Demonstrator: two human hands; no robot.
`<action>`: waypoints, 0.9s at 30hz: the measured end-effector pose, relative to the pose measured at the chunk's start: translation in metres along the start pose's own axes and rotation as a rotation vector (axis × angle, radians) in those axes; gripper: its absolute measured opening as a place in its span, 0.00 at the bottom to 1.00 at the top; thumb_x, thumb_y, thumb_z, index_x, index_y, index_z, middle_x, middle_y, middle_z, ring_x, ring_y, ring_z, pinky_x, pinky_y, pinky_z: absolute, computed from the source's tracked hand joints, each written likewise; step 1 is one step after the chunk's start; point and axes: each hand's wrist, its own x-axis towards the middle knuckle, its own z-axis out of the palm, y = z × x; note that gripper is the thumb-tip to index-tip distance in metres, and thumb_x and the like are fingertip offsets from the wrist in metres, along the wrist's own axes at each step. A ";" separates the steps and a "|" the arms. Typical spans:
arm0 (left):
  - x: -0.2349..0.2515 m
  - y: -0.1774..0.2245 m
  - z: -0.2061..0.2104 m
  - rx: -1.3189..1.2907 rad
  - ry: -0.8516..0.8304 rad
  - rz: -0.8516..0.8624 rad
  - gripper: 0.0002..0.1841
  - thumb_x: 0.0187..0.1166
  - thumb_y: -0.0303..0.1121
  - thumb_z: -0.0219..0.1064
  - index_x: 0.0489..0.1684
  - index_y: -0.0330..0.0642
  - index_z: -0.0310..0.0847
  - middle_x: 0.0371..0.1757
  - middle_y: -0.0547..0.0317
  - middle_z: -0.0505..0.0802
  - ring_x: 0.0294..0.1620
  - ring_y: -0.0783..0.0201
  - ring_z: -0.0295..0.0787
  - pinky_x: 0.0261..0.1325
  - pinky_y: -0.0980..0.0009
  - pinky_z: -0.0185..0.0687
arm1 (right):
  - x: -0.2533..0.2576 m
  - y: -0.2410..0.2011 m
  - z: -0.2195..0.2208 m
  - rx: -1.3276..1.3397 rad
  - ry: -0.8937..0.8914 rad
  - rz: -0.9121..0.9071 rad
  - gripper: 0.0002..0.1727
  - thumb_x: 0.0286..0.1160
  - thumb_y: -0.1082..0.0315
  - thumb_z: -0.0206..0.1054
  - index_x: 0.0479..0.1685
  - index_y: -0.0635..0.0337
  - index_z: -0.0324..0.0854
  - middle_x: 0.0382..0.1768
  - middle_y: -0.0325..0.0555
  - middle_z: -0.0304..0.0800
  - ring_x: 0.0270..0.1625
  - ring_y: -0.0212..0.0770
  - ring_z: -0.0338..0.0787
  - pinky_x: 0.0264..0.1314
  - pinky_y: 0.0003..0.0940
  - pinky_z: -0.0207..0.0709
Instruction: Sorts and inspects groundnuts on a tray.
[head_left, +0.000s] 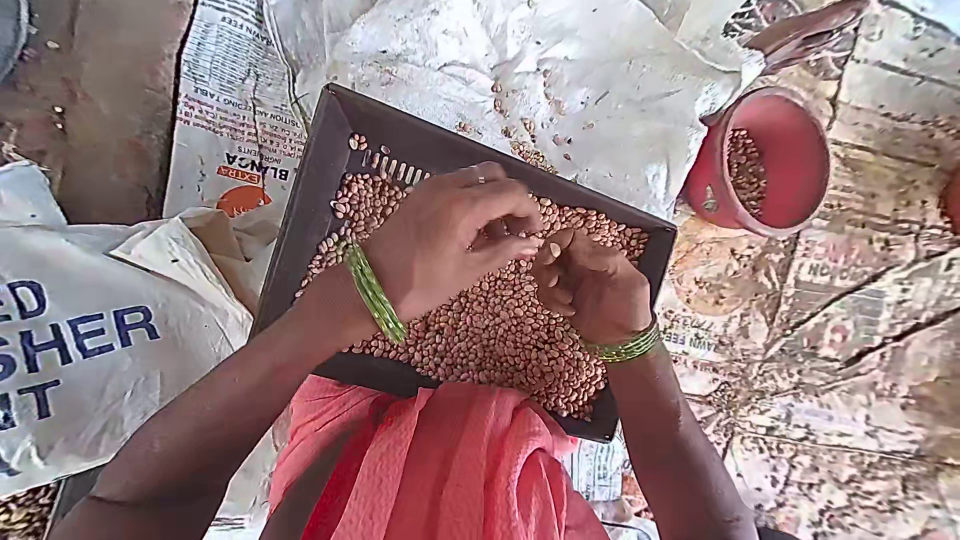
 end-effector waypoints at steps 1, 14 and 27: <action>0.003 0.008 0.002 -0.048 0.001 0.020 0.12 0.80 0.35 0.71 0.53 0.36 0.89 0.50 0.53 0.92 0.46 0.72 0.91 0.52 0.79 0.89 | -0.003 0.002 0.002 0.059 -0.042 0.025 0.24 0.89 0.43 0.45 0.44 0.47 0.83 0.32 0.31 0.87 0.17 0.20 0.74 0.15 0.14 0.65; -0.024 -0.061 0.055 0.343 -0.373 -0.291 0.13 0.88 0.33 0.63 0.58 0.33 0.87 0.58 0.35 0.89 0.61 0.36 0.88 0.63 0.42 0.83 | -0.039 -0.013 -0.004 -0.025 0.260 0.092 0.21 0.88 0.59 0.43 0.28 0.47 0.79 0.25 0.32 0.85 0.12 0.19 0.69 0.11 0.12 0.62; -0.012 -0.039 0.023 0.230 -0.239 -0.414 0.10 0.85 0.32 0.66 0.50 0.33 0.86 0.52 0.39 0.91 0.51 0.42 0.91 0.56 0.42 0.83 | -0.027 0.035 0.004 -1.740 0.237 -0.100 0.13 0.83 0.63 0.63 0.46 0.64 0.88 0.36 0.57 0.92 0.31 0.60 0.94 0.26 0.58 0.83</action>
